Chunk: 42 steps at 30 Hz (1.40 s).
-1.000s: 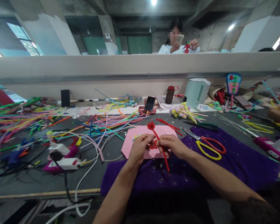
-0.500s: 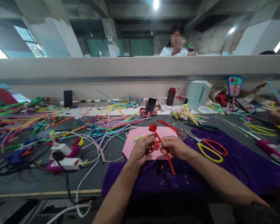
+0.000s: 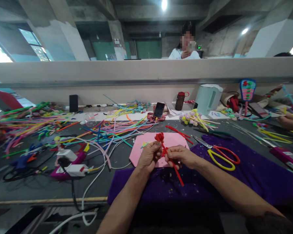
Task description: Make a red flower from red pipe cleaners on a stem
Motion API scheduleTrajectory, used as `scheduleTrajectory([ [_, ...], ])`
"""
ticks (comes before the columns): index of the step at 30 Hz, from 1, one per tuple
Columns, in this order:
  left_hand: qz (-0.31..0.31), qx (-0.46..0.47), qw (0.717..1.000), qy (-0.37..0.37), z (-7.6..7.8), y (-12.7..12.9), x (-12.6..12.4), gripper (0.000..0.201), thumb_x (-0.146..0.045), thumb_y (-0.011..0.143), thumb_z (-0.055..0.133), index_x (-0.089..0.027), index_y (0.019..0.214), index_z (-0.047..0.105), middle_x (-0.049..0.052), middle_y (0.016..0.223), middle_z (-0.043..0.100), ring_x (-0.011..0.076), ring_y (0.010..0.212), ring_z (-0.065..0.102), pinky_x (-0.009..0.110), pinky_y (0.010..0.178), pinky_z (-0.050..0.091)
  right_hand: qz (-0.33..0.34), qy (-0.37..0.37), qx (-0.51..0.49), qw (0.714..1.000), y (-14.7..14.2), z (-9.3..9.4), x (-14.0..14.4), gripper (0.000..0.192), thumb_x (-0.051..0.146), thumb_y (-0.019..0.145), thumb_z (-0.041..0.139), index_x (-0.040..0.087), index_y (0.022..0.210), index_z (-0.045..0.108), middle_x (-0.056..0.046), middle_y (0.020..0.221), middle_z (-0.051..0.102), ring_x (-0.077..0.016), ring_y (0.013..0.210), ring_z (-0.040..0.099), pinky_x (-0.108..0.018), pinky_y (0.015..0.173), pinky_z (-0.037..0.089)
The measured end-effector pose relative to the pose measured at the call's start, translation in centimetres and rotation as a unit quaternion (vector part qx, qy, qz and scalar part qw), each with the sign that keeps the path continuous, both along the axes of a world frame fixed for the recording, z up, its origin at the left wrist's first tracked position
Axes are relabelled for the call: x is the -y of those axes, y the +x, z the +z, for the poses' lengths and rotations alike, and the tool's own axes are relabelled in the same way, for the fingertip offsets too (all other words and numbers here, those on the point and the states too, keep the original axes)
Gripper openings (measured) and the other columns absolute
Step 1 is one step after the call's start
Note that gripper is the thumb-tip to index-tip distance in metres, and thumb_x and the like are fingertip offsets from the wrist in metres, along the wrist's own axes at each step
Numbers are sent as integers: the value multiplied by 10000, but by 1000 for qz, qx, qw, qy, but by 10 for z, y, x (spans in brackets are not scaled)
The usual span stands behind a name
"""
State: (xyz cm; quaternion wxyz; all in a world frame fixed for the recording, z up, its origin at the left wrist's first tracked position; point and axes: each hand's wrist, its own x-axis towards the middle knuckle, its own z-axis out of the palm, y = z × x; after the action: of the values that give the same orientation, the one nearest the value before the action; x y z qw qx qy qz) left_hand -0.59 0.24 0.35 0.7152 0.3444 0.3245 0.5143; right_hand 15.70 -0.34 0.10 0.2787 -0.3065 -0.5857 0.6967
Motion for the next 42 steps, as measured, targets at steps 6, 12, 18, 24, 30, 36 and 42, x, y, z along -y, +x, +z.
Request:
scheduleTrajectory([
  [6,-2,18,1000,15,0,0,1,262,-271,598,710,-131,616,490,-75,459,397,4,366,312,130,347,181,-2,6,9,1000,-1,0,1,221,323,767,536,107,769,587,0,563,610,-47,354,484,-143,323,263],
  [12,22,-3,1000,22,0,0,0,256,-265,597,703,-134,603,483,-67,465,420,8,369,323,140,355,178,2,23,8,1000,-1,-1,-1,242,342,771,536,106,767,587,-1,561,612,-48,352,483,-145,322,272],
  [18,50,-38,997,33,-1,1,1,255,-291,600,701,-131,585,503,-61,463,429,13,376,326,154,376,189,-38,76,10,996,-5,-2,2,232,345,782,537,120,803,591,4,602,613,-47,383,480,-143,338,306],
  [24,49,-126,985,109,-4,9,7,211,-303,645,677,-124,621,568,-59,452,424,22,394,309,179,398,194,-142,167,19,976,-10,-4,4,221,348,743,595,129,739,569,18,609,590,-46,390,472,-154,360,356],
  [30,-1,-115,989,97,-2,6,6,225,-326,668,657,-123,753,611,-31,541,496,25,403,322,188,391,169,-114,91,-34,989,-6,1,2,278,393,776,544,130,687,544,21,554,587,-31,322,427,-145,310,294],
  [36,0,-120,991,66,-1,3,3,259,-368,649,660,-123,670,580,-22,509,506,26,385,325,181,381,168,-81,25,-68,994,-1,2,1,269,382,781,547,114,770,572,4,562,616,-35,306,437,-138,293,261],
  [42,-28,-128,990,52,-1,3,3,285,-383,624,669,-126,607,547,-36,478,465,21,368,300,175,365,153,-75,-4,-95,993,-1,1,-1,253,349,775,541,101,763,592,-2,530,610,-33,286,419,-136,284,257],
])
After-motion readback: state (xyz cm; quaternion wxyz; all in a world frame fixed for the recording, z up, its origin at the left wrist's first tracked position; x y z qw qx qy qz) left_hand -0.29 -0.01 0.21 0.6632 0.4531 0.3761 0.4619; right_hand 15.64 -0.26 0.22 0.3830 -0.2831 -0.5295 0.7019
